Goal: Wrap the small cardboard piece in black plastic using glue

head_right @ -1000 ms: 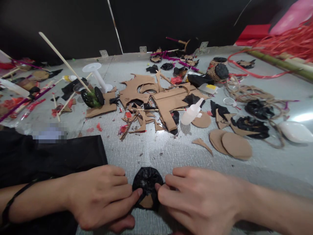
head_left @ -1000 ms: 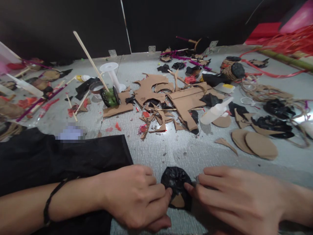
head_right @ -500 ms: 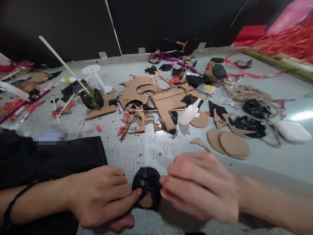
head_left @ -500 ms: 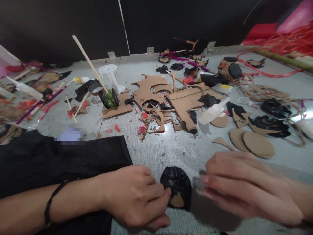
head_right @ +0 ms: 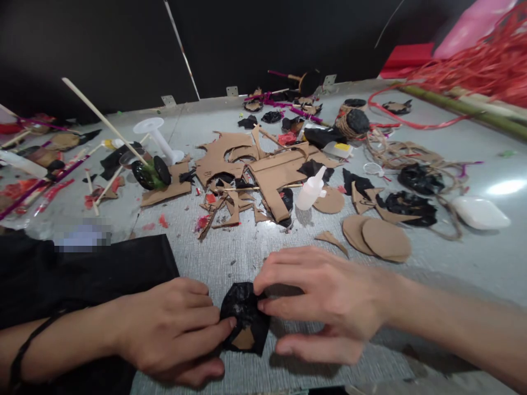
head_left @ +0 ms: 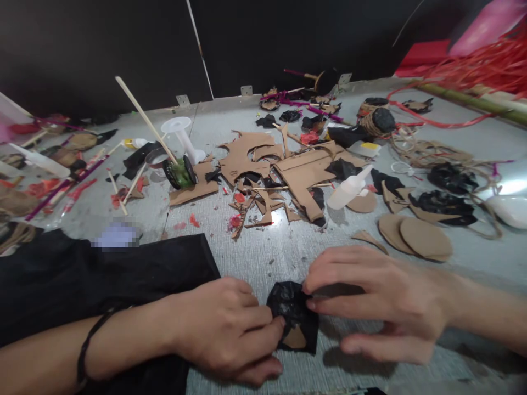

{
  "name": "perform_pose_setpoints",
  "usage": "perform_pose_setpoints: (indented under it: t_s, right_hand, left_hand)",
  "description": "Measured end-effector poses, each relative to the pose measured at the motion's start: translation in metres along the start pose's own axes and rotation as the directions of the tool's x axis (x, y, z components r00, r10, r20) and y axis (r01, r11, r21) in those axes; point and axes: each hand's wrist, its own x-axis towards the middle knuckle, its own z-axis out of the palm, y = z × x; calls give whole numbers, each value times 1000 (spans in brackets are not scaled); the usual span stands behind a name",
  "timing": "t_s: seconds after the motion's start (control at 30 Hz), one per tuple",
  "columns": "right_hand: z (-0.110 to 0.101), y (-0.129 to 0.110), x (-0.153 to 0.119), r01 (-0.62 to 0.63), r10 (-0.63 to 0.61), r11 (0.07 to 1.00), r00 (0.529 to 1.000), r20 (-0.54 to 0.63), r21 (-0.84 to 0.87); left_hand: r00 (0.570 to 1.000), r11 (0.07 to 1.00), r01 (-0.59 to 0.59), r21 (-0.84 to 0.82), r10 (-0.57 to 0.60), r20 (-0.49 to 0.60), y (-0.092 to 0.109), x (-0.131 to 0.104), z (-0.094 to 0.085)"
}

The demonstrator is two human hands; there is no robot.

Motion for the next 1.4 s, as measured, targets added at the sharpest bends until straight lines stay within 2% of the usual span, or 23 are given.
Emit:
perform_pose_setpoints:
  t_s: [0.13, 0.23, 0.33, 0.4, 0.5, 0.67, 0.77, 0.93, 1.07, 1.4]
  right_hand:
    - [1, 3, 0, 23, -23, 1000, 999, 48, 20]
    - [1, -1, 0, 55, -50, 997, 996, 75, -62]
    - [7, -17, 1, 85, -72, 977, 995, 76, -197]
    - [15, -31, 1, 30, -4, 964, 995, 99, -264]
    - [27, -47, -4, 32, 16, 912, 994, 112, -410]
    - [36, -54, -12, -20, 68, 913, 992, 106, -407]
    - [35, -55, -12, 6, 45, 881, 994, 96, -473]
    - [33, -56, -5, 113, -28, 840, 986, 166, -531]
    - [33, -54, -3, 119, -33, 851, 984, 174, -511]
    - [35, -53, -4, 130, -50, 865, 983, 174, -485]
  left_hand:
    - [1000, 1000, 3, -13, -3, 6, 0, -1, 1]
    - [1000, 1000, 2, -4, -2, 21, 1, -1, 1]
    - [999, 1000, -9, 11, 9, 36, 1, -1, 0]
    - [999, 1000, -14, 12, 14, 41, 0, -1, 0]
    - [999, 1000, -18, 18, 17, 40, 0, -1, 0]
    - [998, 999, -25, 27, 24, 53, 0, -1, 0]
    - [998, 999, -22, 29, 20, 55, 0, 0, 0]
    - [997, 998, -44, 55, 40, 63, 1, 1, -1]
    - [993, 991, -86, 104, 77, 93, 4, 3, -2]
    - [991, 995, -58, 79, 48, 123, 7, 2, -3]
